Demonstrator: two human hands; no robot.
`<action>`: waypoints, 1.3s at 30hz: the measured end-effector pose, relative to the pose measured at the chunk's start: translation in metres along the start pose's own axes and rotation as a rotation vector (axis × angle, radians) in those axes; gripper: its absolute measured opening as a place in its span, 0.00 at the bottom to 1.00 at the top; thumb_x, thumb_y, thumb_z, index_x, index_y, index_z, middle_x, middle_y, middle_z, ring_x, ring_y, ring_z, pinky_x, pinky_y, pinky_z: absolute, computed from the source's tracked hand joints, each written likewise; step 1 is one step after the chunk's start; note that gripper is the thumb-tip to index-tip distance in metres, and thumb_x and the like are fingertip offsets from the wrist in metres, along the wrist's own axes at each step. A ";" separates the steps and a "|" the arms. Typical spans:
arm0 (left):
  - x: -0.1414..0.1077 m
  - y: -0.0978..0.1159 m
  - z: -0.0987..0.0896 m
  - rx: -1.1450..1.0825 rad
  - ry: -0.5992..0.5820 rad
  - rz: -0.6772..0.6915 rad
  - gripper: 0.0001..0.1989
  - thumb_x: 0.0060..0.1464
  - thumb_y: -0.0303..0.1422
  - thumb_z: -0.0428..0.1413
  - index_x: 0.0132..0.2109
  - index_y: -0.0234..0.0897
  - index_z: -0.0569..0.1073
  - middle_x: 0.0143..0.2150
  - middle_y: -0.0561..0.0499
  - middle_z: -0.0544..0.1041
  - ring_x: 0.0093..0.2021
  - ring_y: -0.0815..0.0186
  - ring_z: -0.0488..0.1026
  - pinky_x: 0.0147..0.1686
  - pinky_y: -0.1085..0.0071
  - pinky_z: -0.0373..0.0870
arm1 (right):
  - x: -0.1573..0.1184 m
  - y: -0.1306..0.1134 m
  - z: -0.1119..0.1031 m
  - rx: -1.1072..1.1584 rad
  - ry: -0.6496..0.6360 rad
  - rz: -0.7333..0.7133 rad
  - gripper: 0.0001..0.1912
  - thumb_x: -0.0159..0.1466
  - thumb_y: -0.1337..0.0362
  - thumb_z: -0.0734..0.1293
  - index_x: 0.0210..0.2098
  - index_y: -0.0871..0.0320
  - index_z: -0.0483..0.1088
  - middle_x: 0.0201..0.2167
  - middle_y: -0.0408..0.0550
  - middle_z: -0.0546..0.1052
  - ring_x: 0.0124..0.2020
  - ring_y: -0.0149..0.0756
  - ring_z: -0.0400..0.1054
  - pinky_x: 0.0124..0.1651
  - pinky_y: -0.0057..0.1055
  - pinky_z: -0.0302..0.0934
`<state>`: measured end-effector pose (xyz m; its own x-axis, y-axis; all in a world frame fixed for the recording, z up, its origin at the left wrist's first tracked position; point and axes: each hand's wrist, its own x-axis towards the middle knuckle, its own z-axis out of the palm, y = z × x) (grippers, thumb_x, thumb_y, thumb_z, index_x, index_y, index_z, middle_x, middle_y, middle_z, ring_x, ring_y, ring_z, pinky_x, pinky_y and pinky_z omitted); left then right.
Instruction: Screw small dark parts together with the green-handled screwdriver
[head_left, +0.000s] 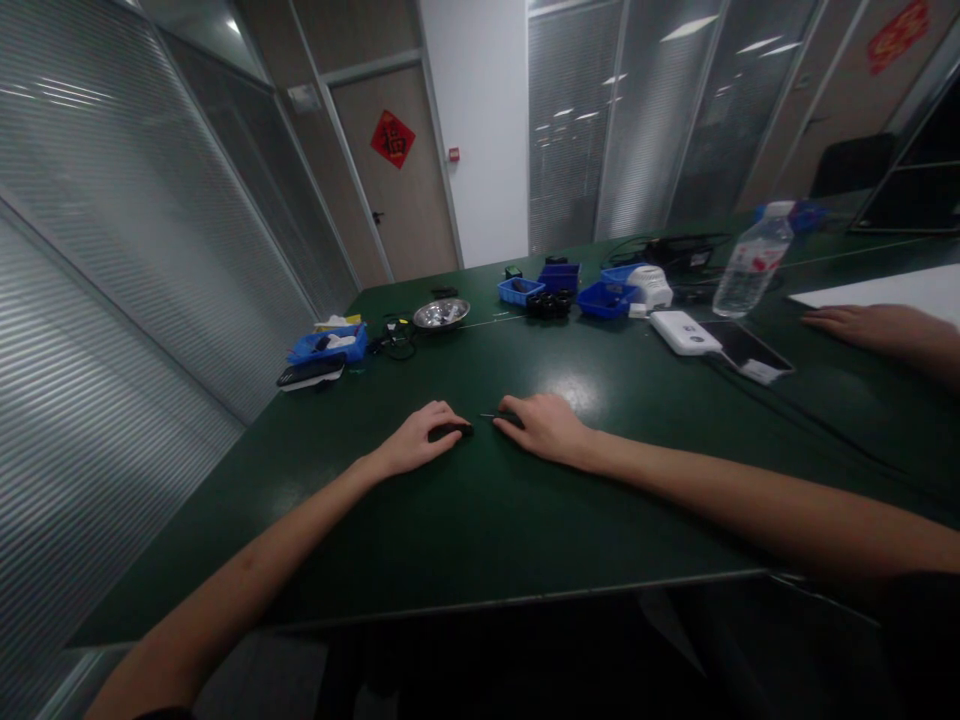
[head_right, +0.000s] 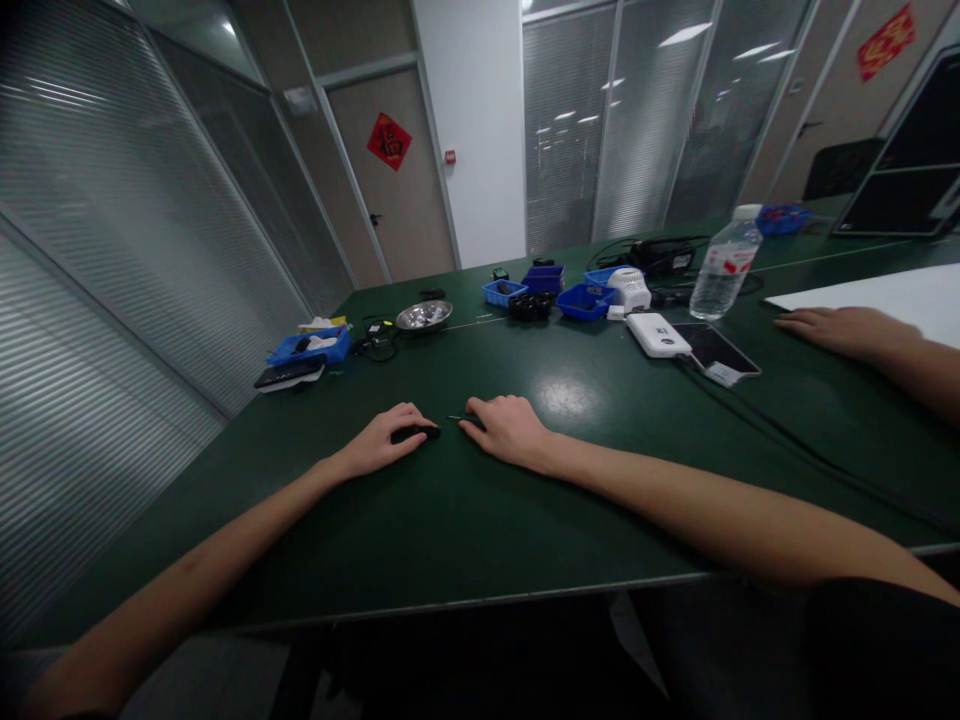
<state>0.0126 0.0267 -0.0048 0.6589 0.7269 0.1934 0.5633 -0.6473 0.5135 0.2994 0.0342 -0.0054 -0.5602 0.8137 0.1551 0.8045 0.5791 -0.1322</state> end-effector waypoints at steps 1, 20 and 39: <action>0.000 0.000 0.000 -0.001 0.001 -0.004 0.16 0.70 0.40 0.52 0.58 0.42 0.78 0.51 0.45 0.74 0.52 0.59 0.71 0.53 0.63 0.70 | 0.000 0.000 0.000 -0.001 0.001 0.010 0.22 0.75 0.47 0.57 0.56 0.54 0.70 0.38 0.51 0.81 0.35 0.41 0.75 0.33 0.31 0.54; -0.003 -0.009 -0.002 0.162 0.043 0.073 0.15 0.70 0.38 0.52 0.57 0.41 0.77 0.53 0.44 0.73 0.53 0.58 0.69 0.55 0.59 0.70 | 0.001 0.004 0.006 0.005 0.033 -0.021 0.21 0.75 0.47 0.59 0.55 0.55 0.70 0.35 0.50 0.80 0.33 0.41 0.74 0.32 0.31 0.53; -0.002 -0.006 -0.002 0.172 0.036 0.085 0.15 0.71 0.38 0.51 0.58 0.41 0.75 0.54 0.43 0.73 0.54 0.57 0.69 0.55 0.58 0.70 | -0.001 0.002 0.002 0.029 0.036 -0.038 0.21 0.75 0.48 0.58 0.55 0.56 0.70 0.35 0.50 0.80 0.32 0.39 0.73 0.31 0.31 0.52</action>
<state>0.0067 0.0292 -0.0066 0.6909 0.6740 0.2615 0.5856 -0.7339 0.3442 0.3012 0.0349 -0.0075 -0.5827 0.7889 0.1952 0.7763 0.6114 -0.1533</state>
